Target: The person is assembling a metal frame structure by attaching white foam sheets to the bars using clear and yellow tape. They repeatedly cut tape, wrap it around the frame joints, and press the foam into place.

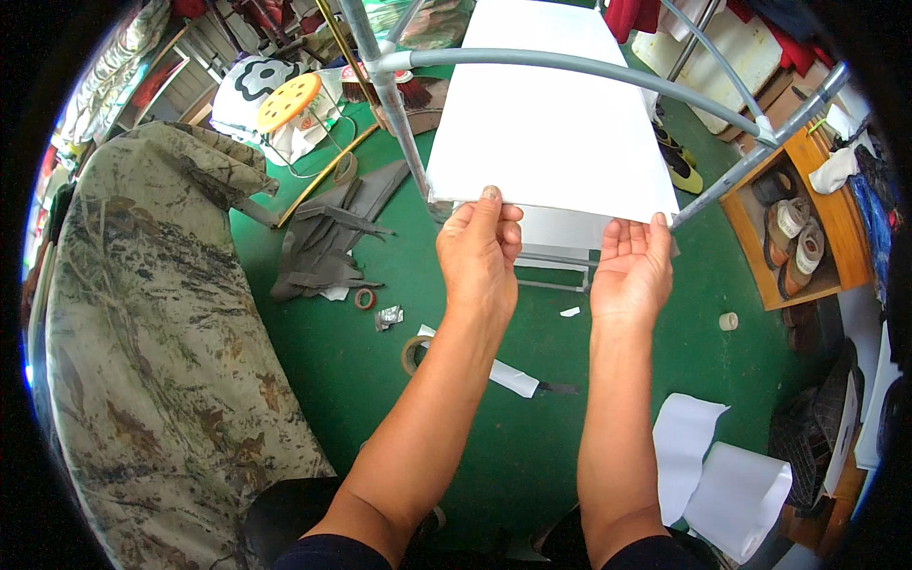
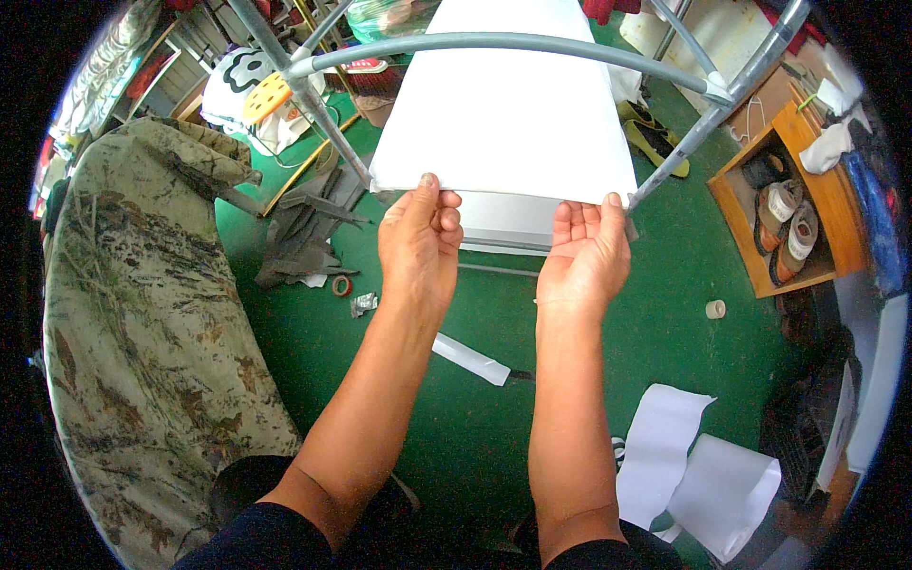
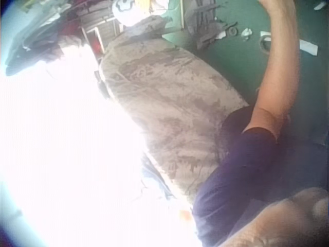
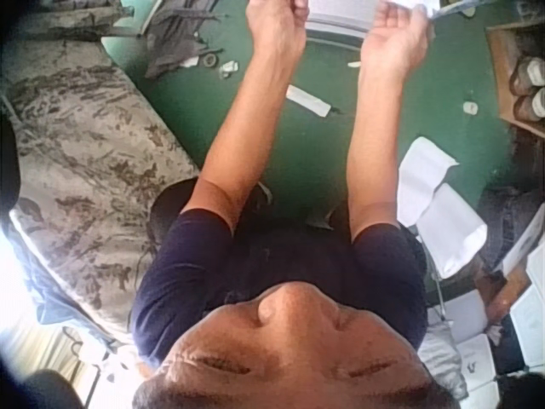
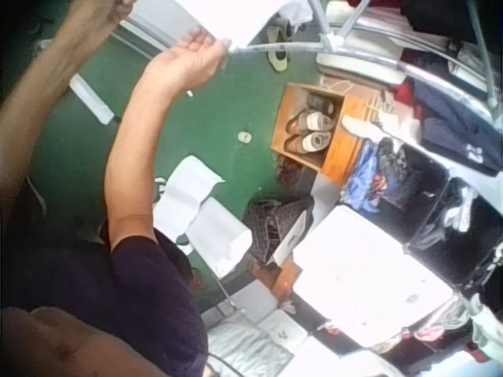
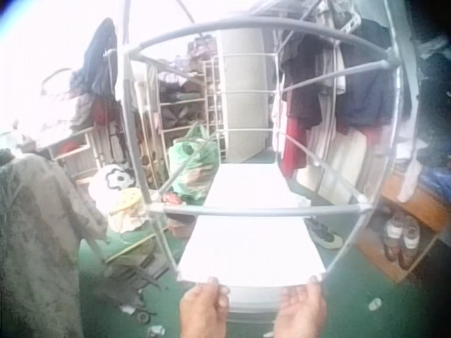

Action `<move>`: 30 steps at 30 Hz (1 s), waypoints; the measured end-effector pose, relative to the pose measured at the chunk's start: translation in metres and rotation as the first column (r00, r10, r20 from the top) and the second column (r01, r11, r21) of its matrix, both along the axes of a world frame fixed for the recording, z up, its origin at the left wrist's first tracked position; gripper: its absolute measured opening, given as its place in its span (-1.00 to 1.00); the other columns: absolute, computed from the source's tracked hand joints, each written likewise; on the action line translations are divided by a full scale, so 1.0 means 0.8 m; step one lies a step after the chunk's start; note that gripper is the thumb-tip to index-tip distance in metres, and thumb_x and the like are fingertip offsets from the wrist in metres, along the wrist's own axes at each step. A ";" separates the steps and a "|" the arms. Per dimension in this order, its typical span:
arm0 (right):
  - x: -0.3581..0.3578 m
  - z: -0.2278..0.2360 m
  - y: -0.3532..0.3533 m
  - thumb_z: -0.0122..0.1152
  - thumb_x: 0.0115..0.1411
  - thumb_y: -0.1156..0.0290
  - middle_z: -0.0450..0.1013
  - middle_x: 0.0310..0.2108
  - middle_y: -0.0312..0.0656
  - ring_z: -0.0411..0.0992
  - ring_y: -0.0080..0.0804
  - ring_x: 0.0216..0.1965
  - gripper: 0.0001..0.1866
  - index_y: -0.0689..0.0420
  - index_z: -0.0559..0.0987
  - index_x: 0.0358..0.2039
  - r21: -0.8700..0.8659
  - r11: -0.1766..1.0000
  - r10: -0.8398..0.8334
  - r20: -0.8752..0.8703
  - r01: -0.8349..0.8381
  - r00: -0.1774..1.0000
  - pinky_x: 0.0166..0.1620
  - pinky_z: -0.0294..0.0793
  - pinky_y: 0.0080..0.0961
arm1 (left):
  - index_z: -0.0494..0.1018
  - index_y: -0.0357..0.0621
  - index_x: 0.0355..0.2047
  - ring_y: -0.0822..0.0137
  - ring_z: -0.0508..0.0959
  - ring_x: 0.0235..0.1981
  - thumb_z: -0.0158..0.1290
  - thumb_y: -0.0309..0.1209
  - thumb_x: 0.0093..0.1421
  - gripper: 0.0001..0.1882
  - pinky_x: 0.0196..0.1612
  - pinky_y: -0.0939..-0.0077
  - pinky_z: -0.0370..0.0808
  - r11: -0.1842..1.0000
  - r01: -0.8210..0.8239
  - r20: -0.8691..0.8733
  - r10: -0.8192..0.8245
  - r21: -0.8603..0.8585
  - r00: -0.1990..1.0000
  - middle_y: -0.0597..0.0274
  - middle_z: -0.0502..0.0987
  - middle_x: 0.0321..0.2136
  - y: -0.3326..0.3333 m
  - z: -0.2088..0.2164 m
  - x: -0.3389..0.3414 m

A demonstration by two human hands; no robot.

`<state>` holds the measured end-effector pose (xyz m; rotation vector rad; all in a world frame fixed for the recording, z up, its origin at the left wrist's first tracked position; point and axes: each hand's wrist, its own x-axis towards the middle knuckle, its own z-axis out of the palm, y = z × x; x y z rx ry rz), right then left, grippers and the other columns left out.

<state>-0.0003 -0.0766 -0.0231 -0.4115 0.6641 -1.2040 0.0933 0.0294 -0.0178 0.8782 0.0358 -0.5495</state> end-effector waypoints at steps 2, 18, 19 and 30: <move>0.001 0.002 0.001 0.26 0.31 0.23 0.48 -0.22 -0.17 0.43 -0.41 -0.18 -0.67 0.21 0.47 -0.09 0.003 1.000 -0.008 -0.004 0.008 1.000 -0.08 0.49 -0.45 | 0.44 -0.12 -0.37 0.55 0.38 -0.61 0.08 -0.36 0.37 -0.83 -0.55 0.69 0.33 0.999 0.022 0.026 -0.022 0.026 0.999 0.26 0.54 -0.51 0.003 0.002 0.004; -0.001 0.001 0.002 0.29 0.28 0.24 0.48 -0.24 -0.17 0.43 -0.41 -0.19 -0.66 0.23 0.50 -0.12 -0.007 1.000 -0.007 0.025 0.007 1.000 -0.07 0.49 -0.46 | 0.41 -0.10 -0.34 0.54 0.32 -0.58 0.06 -0.34 0.39 -0.83 -0.52 0.67 0.26 0.986 -0.031 -0.062 0.021 -0.161 0.998 0.31 0.45 -0.53 0.017 -0.005 0.017; 0.000 0.002 0.003 0.30 0.28 0.23 0.47 -0.24 -0.18 0.43 -0.41 -0.19 -0.66 0.23 0.50 -0.12 -0.006 1.000 -0.010 0.025 0.010 1.000 -0.08 0.49 -0.46 | 0.41 -0.10 -0.35 0.54 0.31 -0.58 0.06 -0.34 0.39 -0.83 -0.52 0.67 0.25 0.987 -0.042 -0.064 0.032 -0.156 0.997 0.31 0.44 -0.52 0.017 -0.001 0.016; -0.002 0.002 0.003 0.29 0.29 0.26 0.47 -0.24 -0.18 0.44 -0.42 -0.20 -0.70 0.21 0.49 -0.13 0.012 1.000 0.004 0.039 -0.004 0.999 -0.10 0.51 -0.48 | 0.44 -0.10 -0.37 0.51 0.30 -0.53 0.14 -0.42 0.30 -0.88 -0.48 0.60 0.22 0.979 -0.105 -0.222 0.065 -0.175 0.973 0.39 0.40 -0.53 0.014 -0.005 0.024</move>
